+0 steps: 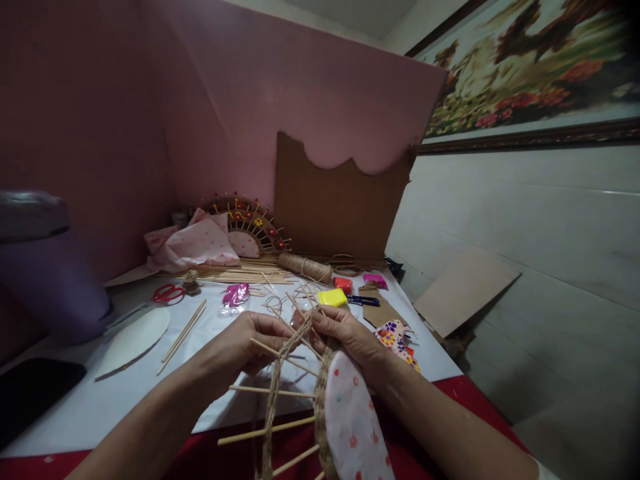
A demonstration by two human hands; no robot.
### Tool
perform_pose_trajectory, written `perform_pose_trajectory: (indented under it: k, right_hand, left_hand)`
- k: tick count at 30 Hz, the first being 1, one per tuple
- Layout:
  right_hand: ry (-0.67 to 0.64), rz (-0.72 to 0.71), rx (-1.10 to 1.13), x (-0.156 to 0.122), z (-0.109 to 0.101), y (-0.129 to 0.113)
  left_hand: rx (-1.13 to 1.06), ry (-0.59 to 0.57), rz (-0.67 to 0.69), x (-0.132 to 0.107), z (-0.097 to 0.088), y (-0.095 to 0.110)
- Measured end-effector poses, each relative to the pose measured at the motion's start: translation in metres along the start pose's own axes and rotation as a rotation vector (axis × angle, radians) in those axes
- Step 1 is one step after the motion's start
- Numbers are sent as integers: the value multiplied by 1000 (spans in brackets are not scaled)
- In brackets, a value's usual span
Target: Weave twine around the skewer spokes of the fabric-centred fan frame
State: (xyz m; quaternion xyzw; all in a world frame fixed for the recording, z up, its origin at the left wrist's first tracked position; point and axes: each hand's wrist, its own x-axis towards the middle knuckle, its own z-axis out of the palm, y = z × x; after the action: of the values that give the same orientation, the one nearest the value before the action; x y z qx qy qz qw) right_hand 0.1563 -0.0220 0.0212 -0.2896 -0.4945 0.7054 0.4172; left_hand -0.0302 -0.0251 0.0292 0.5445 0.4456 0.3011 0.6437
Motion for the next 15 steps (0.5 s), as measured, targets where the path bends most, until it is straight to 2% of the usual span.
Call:
perform_pose_trajectory:
  k: [10, 15]
  right_hand:
    - [113, 24, 46, 0, 1, 2]
    - [85, 13, 41, 0, 0, 2]
  left_hand:
    - [31, -17, 29, -2, 1, 6]
    - [62, -15, 47, -5, -4, 12]
